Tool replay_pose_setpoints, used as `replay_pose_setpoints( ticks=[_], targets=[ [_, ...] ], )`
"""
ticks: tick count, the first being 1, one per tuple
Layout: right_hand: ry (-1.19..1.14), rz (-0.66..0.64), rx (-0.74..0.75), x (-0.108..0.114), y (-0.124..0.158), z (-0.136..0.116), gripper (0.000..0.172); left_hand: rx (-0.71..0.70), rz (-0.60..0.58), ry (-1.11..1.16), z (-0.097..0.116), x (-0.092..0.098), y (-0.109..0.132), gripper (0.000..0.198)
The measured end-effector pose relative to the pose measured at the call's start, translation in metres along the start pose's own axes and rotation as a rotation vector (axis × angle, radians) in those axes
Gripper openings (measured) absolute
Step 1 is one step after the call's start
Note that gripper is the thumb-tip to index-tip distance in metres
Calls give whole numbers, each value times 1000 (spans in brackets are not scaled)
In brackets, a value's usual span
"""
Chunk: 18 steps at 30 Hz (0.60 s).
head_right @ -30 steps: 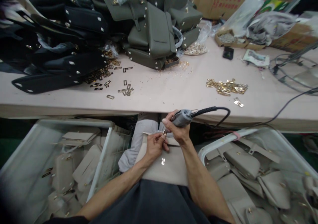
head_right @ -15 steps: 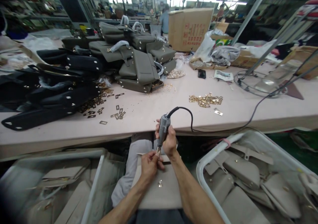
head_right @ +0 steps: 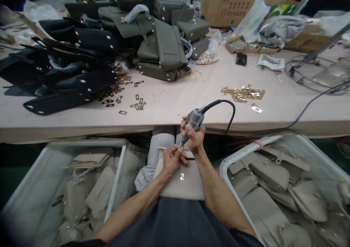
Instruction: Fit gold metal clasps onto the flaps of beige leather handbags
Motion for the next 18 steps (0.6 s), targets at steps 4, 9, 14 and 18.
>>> replay_pose_setpoints(
  ticks=[4,9,14,18],
  targets=[
    [59,-54,15,4,4,5,35,-12,7,21,1,0,1,44],
    [139,-57,1,5,11,9,32,-21,1,9,1,1,0,45],
    [133,-54,7,5,12,5,28,-52,4,-14,1,2,0,46],
    [105,-60,-23,6,14,5,29,-71,-5,-35,-1,2,1,46]
  ],
)
Point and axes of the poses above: each hand's wrist, its own y-axis away from the middle knuckle, its own x-axis out of the back of the hand, z = x × y, the point moved 1 cm from there along -y, towards the middle knuckle, and after that the axes turned 9 degrees about z, right-handed, at the moved point
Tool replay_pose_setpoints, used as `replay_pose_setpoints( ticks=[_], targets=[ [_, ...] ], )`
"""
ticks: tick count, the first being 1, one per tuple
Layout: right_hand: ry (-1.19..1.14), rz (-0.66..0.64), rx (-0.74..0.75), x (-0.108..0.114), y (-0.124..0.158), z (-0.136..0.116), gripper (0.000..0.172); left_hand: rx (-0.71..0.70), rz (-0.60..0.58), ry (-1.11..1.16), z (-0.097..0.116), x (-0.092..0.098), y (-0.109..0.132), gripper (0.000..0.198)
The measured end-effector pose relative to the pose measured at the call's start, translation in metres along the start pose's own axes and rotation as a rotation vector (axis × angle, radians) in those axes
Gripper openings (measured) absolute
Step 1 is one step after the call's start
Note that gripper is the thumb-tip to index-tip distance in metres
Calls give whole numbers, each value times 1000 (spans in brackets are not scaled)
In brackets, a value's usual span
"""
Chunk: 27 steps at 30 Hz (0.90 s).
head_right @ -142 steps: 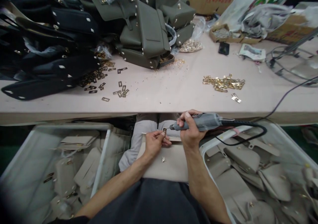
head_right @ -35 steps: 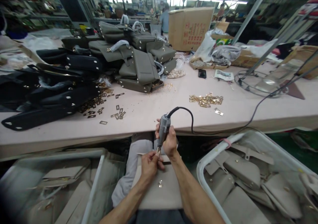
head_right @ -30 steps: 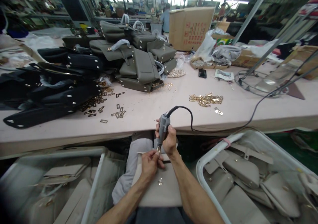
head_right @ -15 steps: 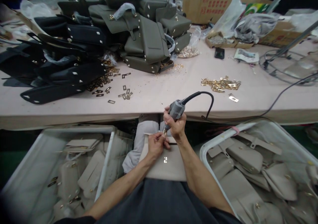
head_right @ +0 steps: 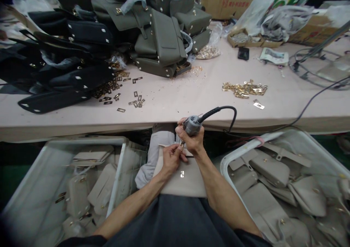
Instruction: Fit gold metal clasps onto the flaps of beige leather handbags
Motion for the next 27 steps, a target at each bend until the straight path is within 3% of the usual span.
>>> replay_pose_setpoints(
  ticks=[4,6,9,11,13,16,21,27],
  targets=[
    [-28,12,-13,3,2,-1,28,15,7,20,-3,0,-1,45],
    [-16,-46,-12,3,0,-9,27,25,4,19,-2,-2,-2,43],
    [-21,-172,62,2,-9,-39,28,24,13,16,5,-6,-1,38],
    [-100,-185,173,2,-19,-65,28,39,29,29,10,-8,0,37],
    [-183,-135,263,5,-33,-87,27,77,32,78,12,-9,-1,37],
    [-210,-22,270,16,-51,-102,27,129,10,208,11,-8,-2,38],
    [-237,109,192,37,-64,-97,30,144,9,264,9,-5,-5,45],
    [-297,201,113,42,-74,-87,32,160,47,248,12,-7,-8,40]
  ],
)
Point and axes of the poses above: each hand's wrist, its own y-axis away from the middle knuckle, its own x-axis out of the back of the hand, z = x × y, the point moved 1 cm from there along -y, towards the middle knuckle, and after that the axes turned 9 degrees about z, right-handed, at the moved point
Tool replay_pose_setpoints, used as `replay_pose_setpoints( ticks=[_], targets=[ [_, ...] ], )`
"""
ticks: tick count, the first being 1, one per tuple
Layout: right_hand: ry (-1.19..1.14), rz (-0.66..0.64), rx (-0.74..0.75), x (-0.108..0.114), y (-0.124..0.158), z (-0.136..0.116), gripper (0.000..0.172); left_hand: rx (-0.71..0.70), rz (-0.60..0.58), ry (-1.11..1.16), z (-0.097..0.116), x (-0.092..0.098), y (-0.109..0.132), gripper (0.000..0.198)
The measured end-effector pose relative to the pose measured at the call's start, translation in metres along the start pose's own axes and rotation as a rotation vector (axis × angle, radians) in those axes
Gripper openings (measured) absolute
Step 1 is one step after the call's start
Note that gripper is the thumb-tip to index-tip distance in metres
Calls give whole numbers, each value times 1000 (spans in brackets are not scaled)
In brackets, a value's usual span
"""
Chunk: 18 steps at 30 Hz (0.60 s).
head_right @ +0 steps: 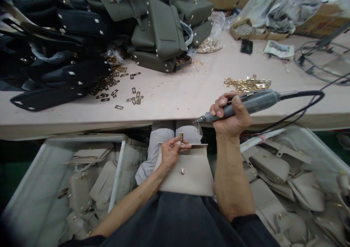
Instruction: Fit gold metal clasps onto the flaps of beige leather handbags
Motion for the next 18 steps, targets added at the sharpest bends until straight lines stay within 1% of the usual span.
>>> replay_pose_setpoints(
  ticks=[5,9,11,15,18],
  targets=[
    [-30,52,-29,1,-13,4,27,36,23,26,-2,1,-5,40],
    [-33,13,-11,5,-17,4,27,18,23,-5,4,0,-4,40],
    [-28,1,-4,10,-16,2,28,7,-3,-41,10,0,4,42],
    [-26,16,-18,25,-9,-8,27,7,-98,-135,19,7,29,45],
    [-29,60,-33,37,-4,-12,27,-11,-110,-218,23,12,43,41]
  ],
)
Point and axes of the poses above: each hand's wrist, its own y-axis away from the middle knuckle, its own x-axis out of the back of the hand, z = x × y, the point moved 1 cm from there along -y, towards the middle knuckle, and after that the axes turned 9 degrees about z, right-handed, at the moved point
